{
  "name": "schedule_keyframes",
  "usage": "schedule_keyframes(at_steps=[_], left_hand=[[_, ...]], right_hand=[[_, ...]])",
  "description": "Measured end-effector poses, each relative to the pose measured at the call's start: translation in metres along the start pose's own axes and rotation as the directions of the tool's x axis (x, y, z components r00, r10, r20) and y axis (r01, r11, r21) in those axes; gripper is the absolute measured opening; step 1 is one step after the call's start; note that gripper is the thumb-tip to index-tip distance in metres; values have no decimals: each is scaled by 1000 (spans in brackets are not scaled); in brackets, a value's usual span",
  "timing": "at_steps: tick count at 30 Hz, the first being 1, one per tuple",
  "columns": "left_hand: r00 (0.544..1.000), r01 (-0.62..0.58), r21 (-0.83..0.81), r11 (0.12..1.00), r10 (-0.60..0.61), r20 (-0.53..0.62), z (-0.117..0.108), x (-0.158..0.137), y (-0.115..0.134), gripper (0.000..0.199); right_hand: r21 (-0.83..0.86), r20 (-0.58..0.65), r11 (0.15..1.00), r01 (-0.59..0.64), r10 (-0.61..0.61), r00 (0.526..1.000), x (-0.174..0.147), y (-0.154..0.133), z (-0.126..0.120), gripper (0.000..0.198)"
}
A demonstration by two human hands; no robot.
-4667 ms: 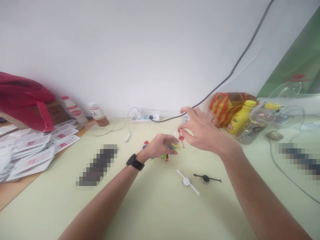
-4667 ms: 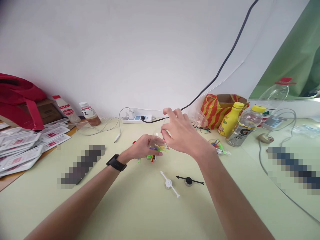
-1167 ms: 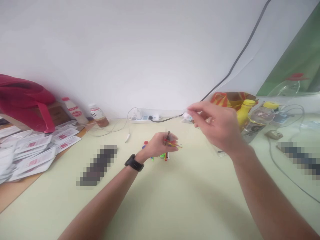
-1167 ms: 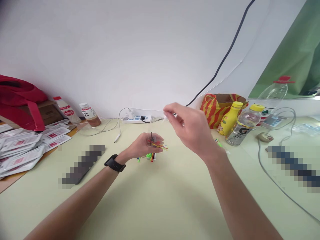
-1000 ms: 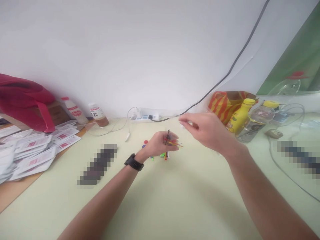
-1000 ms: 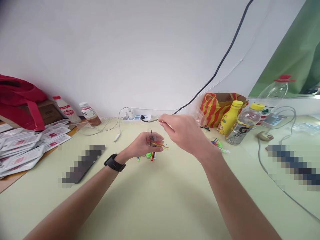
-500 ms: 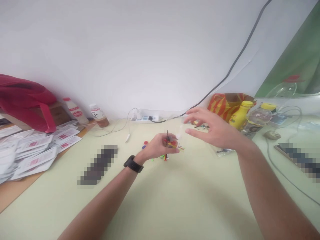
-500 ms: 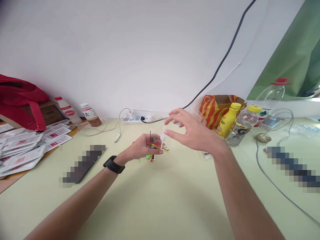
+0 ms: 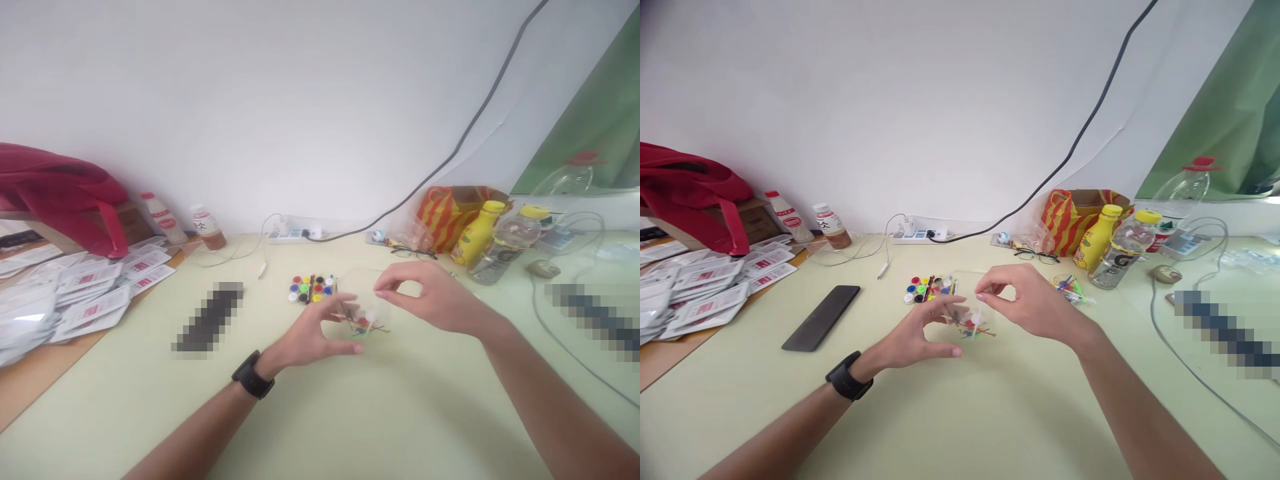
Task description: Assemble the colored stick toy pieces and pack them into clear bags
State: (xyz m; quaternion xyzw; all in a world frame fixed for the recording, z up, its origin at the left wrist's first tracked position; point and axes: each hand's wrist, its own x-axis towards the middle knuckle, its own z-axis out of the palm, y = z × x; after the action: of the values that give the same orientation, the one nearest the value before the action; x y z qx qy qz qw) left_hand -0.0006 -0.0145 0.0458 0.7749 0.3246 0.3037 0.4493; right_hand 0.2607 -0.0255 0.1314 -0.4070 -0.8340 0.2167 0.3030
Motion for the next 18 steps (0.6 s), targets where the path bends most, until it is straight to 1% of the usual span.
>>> schedule_keyframes(at_steps=[2,4,7,9,12,15,17,18], left_hand=[[999,-33,-33,999,32,-39,-3,-4,-3,84],[996,-44,-66,997,39,-85,-5,-6,-9,83],[988,-56,-128,990,36,-150,-7,-8,-18,74],[985,-65,-164,984,37,-171,-7,-9,-22,69],[985,-68,-198,978,35,-167,-6,-10,-22,68],[989,-75,-211,975,46,-137,-4,-12,-20,69],[992,-82,-213,974,60,-108,-4,-13,-19,71],[993,-85,-216,973,66,-95,-4,-13,-18,71]], right_hand=[[-14,-75,1000,13,-14,997,-3,-1,-1,15],[-28,-141,999,23,-27,990,-5,-2,-2,14],[-35,-185,999,32,-38,982,-7,-3,1,12],[-10,-184,999,39,-41,982,-9,-3,6,11],[59,-162,997,48,-38,986,-11,-3,15,11],[138,-201,989,45,-17,979,-15,-3,25,11],[179,-163,982,60,-31,986,-18,-4,30,12],[192,-172,979,73,-40,984,-19,-4,33,12]])
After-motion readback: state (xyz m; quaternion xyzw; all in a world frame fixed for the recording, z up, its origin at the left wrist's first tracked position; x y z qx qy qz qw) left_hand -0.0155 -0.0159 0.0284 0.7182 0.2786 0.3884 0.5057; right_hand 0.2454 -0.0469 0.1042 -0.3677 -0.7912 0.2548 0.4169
